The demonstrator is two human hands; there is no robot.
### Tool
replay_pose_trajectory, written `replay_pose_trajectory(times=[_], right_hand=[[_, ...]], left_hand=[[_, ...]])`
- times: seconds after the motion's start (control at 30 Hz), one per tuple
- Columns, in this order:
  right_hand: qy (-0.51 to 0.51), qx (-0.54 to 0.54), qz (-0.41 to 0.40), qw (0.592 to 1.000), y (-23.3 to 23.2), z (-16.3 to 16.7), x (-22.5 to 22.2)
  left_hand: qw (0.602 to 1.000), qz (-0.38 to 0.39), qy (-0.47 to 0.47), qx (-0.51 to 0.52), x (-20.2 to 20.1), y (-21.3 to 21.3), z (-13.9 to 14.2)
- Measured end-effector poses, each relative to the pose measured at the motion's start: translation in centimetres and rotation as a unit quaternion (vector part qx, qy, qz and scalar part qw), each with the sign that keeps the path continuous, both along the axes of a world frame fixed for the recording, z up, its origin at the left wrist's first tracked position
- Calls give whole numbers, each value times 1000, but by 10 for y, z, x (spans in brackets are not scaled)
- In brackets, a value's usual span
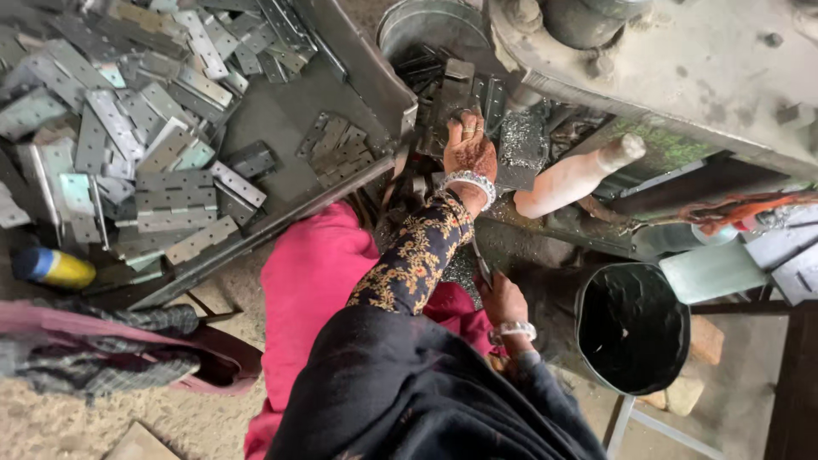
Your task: The person repeatedly picks up small metal plates from a bin, places them into a press machine, and operates the press with a lever. The person then removes the processed plates and places them into a metal bucket. This cycle continues throughout the clip.
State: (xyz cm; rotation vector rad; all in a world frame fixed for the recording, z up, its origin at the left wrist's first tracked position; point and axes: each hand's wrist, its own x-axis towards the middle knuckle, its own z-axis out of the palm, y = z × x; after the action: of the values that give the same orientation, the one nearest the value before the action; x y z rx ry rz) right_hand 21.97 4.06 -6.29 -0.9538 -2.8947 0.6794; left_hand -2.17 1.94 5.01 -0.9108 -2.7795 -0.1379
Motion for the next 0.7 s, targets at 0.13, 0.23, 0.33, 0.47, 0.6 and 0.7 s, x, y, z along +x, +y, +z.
replay_pose_trajectory(times=[0.13, 0.23, 0.33, 0.47, 0.6, 0.7], right_hand=[[-45, -1, -26, 999, -14, -4, 8], [137, 67, 13, 988, -10, 13, 6], [182, 75, -58, 979, 1, 37, -4], [256, 179, -8, 950, 7, 62, -14], [182, 56, -47, 981, 4, 73, -14], [136, 58, -58, 987, -2, 79, -13]], left_hand=[[994, 23, 46, 94, 9, -21, -5], [959, -68, 95, 258, 18, -71, -8], [962, -6, -146, 232, 11, -138, -14], [973, 225, 4, 43, -43, -199, -20], [968, 242, -71, 0, -81, -213, -27], [960, 256, -106, 44, -85, -219, -23]])
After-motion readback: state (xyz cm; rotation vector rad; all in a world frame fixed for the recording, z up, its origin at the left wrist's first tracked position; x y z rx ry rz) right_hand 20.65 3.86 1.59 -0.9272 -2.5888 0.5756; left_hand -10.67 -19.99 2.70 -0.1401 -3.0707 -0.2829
